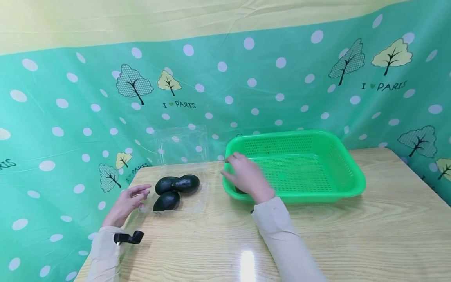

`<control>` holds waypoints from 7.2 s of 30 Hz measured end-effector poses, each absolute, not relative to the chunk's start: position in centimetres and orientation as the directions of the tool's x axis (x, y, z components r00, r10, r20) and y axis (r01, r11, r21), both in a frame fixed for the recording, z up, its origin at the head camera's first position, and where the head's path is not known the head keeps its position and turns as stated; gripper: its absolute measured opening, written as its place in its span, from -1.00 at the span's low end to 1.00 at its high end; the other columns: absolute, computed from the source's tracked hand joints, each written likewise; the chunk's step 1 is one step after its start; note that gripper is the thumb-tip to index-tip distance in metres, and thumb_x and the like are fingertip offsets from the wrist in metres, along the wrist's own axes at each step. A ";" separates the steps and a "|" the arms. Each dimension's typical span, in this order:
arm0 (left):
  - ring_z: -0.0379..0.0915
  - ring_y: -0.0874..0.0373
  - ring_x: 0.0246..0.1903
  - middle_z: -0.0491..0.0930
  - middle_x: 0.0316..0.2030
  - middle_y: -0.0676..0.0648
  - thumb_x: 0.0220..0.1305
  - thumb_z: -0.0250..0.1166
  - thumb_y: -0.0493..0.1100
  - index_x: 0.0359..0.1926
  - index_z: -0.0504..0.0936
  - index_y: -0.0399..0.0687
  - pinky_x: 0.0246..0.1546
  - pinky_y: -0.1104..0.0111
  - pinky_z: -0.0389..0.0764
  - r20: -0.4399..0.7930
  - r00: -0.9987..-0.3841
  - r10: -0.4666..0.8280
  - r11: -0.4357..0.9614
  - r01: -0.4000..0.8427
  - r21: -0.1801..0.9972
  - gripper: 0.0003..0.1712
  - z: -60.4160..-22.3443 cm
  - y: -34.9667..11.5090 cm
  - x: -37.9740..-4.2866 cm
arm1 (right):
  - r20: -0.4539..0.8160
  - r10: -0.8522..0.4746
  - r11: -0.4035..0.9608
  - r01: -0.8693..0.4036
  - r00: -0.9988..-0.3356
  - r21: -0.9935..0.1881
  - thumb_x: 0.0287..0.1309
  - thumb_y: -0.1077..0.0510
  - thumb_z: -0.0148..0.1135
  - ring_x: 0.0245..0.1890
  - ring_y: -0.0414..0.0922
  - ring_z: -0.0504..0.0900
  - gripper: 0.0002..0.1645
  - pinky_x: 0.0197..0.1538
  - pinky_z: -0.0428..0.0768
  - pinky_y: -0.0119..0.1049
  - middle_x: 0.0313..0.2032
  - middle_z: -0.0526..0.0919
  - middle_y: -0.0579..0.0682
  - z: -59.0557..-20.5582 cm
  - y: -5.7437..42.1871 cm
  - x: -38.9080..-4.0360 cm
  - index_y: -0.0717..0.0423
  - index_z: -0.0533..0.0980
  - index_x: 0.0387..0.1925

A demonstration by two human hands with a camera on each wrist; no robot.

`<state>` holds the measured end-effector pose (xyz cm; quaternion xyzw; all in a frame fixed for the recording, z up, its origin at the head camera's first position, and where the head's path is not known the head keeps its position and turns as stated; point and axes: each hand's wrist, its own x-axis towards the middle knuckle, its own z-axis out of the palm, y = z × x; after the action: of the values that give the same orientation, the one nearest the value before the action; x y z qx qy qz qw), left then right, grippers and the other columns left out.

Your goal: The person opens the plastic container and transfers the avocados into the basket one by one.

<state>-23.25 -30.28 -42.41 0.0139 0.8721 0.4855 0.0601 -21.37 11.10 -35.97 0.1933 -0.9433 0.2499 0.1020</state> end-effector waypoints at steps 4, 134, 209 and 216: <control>0.47 -0.11 0.06 0.44 0.23 -0.41 0.45 0.10 -0.19 0.38 0.34 -0.31 -0.18 0.45 0.62 -0.094 -0.992 0.084 0.527 -0.036 0.849 -0.46 -42.3 -30.4 -23.1 | 0.307 -0.368 0.769 -0.473 -0.878 -0.430 0.32 -0.05 0.24 0.17 0.03 0.55 -0.46 0.23 0.56 -0.04 0.14 0.59 0.07 -35.6 9.6 -21.3 0.14 0.50 0.22; 0.43 -0.22 0.20 0.45 0.22 -0.41 0.45 0.16 -0.12 0.39 0.33 -0.29 -0.08 0.40 0.64 -0.078 -0.990 0.114 0.480 -0.014 0.877 -0.40 -42.7 -30.8 -22.7 | 0.414 -0.529 0.662 -0.665 -0.741 -0.345 -0.02 0.22 0.52 0.24 -0.05 0.43 -0.33 0.34 0.45 -0.15 0.18 0.56 -0.03 -38.2 -0.1 -23.7 0.00 0.52 0.19; 0.43 -0.22 0.22 0.45 0.24 -0.39 0.45 0.16 -0.07 0.41 0.32 -0.25 0.02 0.36 0.61 -0.084 -0.990 0.112 0.513 -0.015 0.858 -0.38 -42.6 -31.0 -22.7 | 0.412 -0.289 0.757 -0.469 -0.864 -0.455 -0.04 0.20 0.52 0.26 0.06 0.39 -0.26 0.35 0.42 0.04 0.19 0.53 0.07 -35.4 11.2 -22.8 0.09 0.49 0.25; 0.45 -0.22 0.19 0.47 0.23 -0.36 0.44 0.18 -0.05 0.40 0.35 -0.21 0.00 0.39 0.58 -0.083 -0.990 0.112 0.523 -0.012 0.852 -0.39 -42.7 -31.1 -22.7 | 0.397 -0.264 0.766 -0.441 -0.879 -0.468 -0.04 0.21 0.53 0.25 0.10 0.39 -0.24 0.36 0.40 0.05 0.19 0.53 0.11 -35.8 12.2 -22.9 0.12 0.48 0.25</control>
<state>-22.69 -31.06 -42.71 0.0285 0.8703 0.4875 0.0637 -22.87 12.24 -35.76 0.1904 -0.9266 0.2844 0.1557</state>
